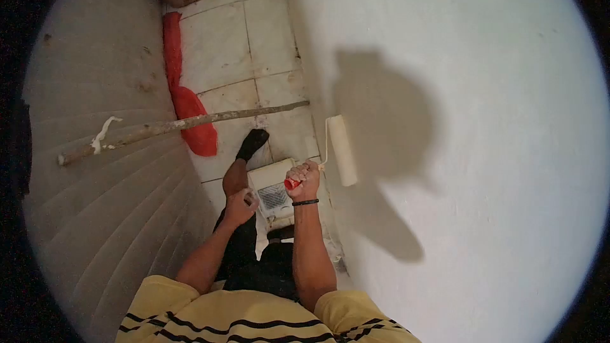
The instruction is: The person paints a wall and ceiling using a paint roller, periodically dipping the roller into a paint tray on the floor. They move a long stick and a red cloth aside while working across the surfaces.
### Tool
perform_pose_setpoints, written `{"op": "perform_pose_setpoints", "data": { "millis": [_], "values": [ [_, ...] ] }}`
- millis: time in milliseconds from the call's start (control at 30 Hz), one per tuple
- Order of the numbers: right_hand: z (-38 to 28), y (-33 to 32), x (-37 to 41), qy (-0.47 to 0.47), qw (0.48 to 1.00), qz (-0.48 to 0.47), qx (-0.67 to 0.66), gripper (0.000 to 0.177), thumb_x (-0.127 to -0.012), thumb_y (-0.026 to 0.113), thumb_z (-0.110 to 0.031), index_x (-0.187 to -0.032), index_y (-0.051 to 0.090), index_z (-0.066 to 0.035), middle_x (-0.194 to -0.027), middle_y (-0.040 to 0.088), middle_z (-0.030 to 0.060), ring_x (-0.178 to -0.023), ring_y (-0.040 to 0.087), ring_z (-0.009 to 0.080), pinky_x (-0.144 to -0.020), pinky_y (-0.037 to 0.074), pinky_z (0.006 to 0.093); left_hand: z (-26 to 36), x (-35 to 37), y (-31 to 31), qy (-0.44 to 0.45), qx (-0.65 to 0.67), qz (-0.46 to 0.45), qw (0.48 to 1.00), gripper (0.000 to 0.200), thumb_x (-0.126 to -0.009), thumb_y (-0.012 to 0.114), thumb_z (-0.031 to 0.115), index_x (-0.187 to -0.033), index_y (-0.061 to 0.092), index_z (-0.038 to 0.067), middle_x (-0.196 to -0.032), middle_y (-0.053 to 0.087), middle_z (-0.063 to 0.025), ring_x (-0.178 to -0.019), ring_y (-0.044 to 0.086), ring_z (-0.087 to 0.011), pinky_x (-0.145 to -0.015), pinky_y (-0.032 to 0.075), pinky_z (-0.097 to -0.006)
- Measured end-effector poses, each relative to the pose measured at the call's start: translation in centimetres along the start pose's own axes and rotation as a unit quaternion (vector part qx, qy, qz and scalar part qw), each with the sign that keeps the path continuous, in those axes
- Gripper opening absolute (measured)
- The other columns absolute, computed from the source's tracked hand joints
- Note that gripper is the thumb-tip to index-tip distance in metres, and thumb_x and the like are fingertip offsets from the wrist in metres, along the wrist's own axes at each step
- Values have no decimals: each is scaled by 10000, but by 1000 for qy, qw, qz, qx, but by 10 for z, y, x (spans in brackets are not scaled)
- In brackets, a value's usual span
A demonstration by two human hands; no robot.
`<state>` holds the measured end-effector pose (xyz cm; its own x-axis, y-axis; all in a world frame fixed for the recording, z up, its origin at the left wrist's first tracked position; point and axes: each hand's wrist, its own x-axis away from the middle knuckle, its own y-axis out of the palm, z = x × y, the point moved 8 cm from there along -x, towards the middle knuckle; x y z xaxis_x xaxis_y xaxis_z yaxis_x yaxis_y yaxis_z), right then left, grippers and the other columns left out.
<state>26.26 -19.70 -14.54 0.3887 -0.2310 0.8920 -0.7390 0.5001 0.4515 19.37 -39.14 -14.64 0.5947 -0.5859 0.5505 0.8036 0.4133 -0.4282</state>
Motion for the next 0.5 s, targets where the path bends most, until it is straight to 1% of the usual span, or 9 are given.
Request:
{"op": "perform_pose_setpoints", "data": {
  "millis": [33,100,167,200,233,300,367,433,500],
  "values": [
    [-4,-4,-10,3,1000,5,2,322,-858,531,-144,-554,421,-141,-452,428,-17,-335,381,96,-356,343,239,-3,-3,3,-3,5,6,1000,433,-784,697,201,-1149,588,-4,-728,642,-146,-631,639,-253,-600,508,-361],
    [-5,-22,-34,28,999,10,-14,370,-856,507,-118,-513,371,-141,-441,373,-25,-326,352,96,-332,348,222,-3,-6,0,-14,8,11,1000,436,-775,696,184,-1151,583,-5,-735,640,-148,-650,642,-265,-609,511,-367],
    [-17,-36,-60,45,999,22,-8,375,-855,503,-117,-502,378,-135,-438,386,-19,-327,362,102,-337,360,224,3,-12,2,17,14,10,1000,433,-772,693,178,-1148,580,-7,-760,641,-158,-673,649,-271,-623,516,-366],
    [-22,-43,-72,58,998,30,-3,380,-854,498,-115,-491,385,-130,-435,398,-12,-327,372,108,-343,371,226,3,-14,4,10,14,9,1000,433,-772,693,178,-1148,580,-7,-760,641,-158,-673,649,-271,-623,516,-366],
    [-28,-50,-85,62,997,37,-2,380,-854,498,-115,-491,385,-130,-435,398,-12,-327,372,108,-343,371,226,0,-15,9,-20,18,-6,1000,443,-769,694,178,-1155,576,-6,-775,642,-160,-671,651,-264,-622,518,-361],
    [-35,-58,-114,78,997,19,-13,367,-853,487,-105,-496,400,-122,-429,399,-8,-331,387,113,-351,384,225,2,-20,13,-54,22,-19,998,453,-766,695,177,-1162,573,-4,-790,642,-163,-669,652,-256,-622,520,-357],
    [-36,-72,-132,95,995,36,-14,366,-856,486,-102,-500,400,-120,-423,377,-12,-332,389,112,-351,380,222,4,-20,17,-87,47,-39,994,477,-761,694,181,-1181,565,-4,-803,643,-161,-652,653,-243,-609,522,-347],
    [-37,-88,-150,144,987,25,-63,377,-860,493,-103,-502,379,-132,-420,362,-17,-331,382,110,-348,370,221,4,-19,19,-78,36,-36,996,490,-759,696,184,-1191,561,-5,-800,642,-159,-642,653,-235,-602,523,-344],
    [-44,-101,-172,148,988,21,-43,383,-861,502,-107,-502,372,-138,-421,362,-19,-332,379,109,-353,369,221,7,-23,19,-69,23,-32,997,504,-756,698,188,-1200,558,-5,-797,642,-157,-631,652,-226,-596,524,-340]
  ]
}}
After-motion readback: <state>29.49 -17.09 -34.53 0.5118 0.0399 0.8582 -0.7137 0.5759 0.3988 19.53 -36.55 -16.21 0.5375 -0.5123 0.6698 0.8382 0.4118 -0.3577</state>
